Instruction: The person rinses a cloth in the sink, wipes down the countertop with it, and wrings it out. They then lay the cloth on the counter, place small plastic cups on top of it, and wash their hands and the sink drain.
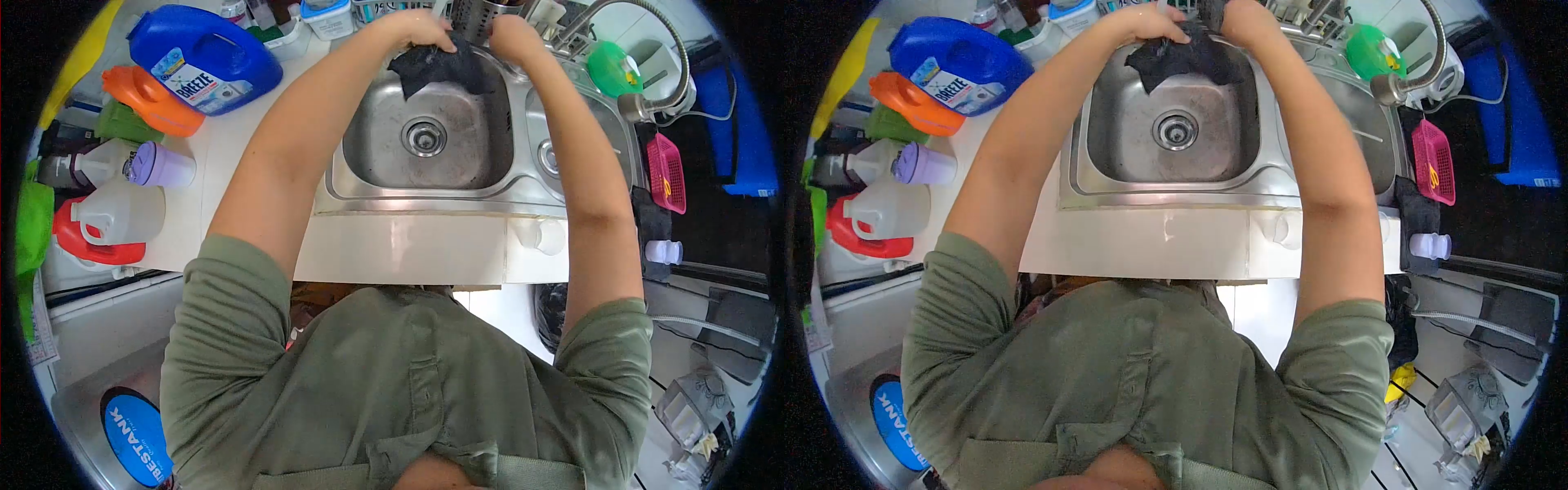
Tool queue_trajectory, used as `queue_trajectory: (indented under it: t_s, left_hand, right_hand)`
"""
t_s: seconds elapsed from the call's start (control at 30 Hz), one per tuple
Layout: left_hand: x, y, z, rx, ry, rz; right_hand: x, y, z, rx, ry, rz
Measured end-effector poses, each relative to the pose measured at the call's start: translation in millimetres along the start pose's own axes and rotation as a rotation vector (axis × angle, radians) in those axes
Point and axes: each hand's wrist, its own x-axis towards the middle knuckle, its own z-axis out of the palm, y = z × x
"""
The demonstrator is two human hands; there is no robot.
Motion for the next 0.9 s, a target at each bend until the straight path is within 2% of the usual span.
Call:
queue_trajectory:
  t_s: [0.03,0.07,0.1,0.13,0.2,0.23,0.27,0.33,0.37,0.47,0.5,0.53,0.57,0.6,0.63,0.73,0.8,0.87,0.9]
  left_hand:
    - [1,0,1,-0.003,-0.006,-0.003]
    - [3,4,-3,0.179,0.032,0.125]
    - [6,9,-8,0.36,0.073,0.255]
    - [2,22,-14,0.359,0.07,0.258]
    - [-18,49,-22,0.364,-0.013,0.173]
    - [-12,40,-20,0.347,-0.024,0.228]
    - [-8,33,-21,0.349,-0.022,0.228]
    - [0,15,-22,-0.155,-0.085,0.181]
    - [2,7,-18,-0.344,-0.087,0.243]
    - [-26,21,-31,-0.294,-0.065,0.2]
    - [-26,27,-35,-0.234,-0.098,0.122]
    - [-26,26,-33,-0.235,-0.098,0.12]
    - [-25,23,-30,-0.4,-0.006,0.115]
    - [-24,21,-27,-0.563,0.086,0.109]
    - [-18,18,-27,-0.396,0.25,0.144]
    - [-16,4,-34,-0.546,0.164,0.12]
    - [-30,6,-32,-0.635,0.186,0.092]
    - [-39,6,-35,-0.792,0.288,-0.073]
    - [-35,-4,-34,-0.791,0.284,-0.07]
  right_hand:
    - [0,0,-1,0.079,0.107,-0.006]
    - [-2,-8,-17,0.156,0.216,-0.011]
    - [-4,-20,-30,0.285,0.197,0.027]
    - [-5,-29,-30,0.284,0.196,0.031]
    - [-10,-42,-22,1.232,0.068,0.109]
    - [-8,-45,-14,1.468,0.008,0.237]
    - [-8,-42,-3,1.468,0.01,0.234]
    - [-11,-31,12,1.434,-0.12,0.19]
    - [-8,-29,12,1.402,-0.272,0.204]
    - [0,-32,18,1.538,-0.281,0.173]
    - [1,-36,21,1.539,-0.283,0.17]
    - [0,-45,23,1.707,-0.254,0.224]
    - [-2,-55,22,1.873,-0.221,0.281]
    - [-5,-64,21,1.873,-0.222,0.279]
    - [-11,-75,18,1.887,-0.198,0.275]
    - [-20,-84,23,1.856,-0.182,0.304]
    - [-20,-85,31,1.792,-0.249,0.377]
    - [-18,-80,37,1.772,-0.242,0.39]
    - [-17,-78,39,1.754,-0.241,0.405]
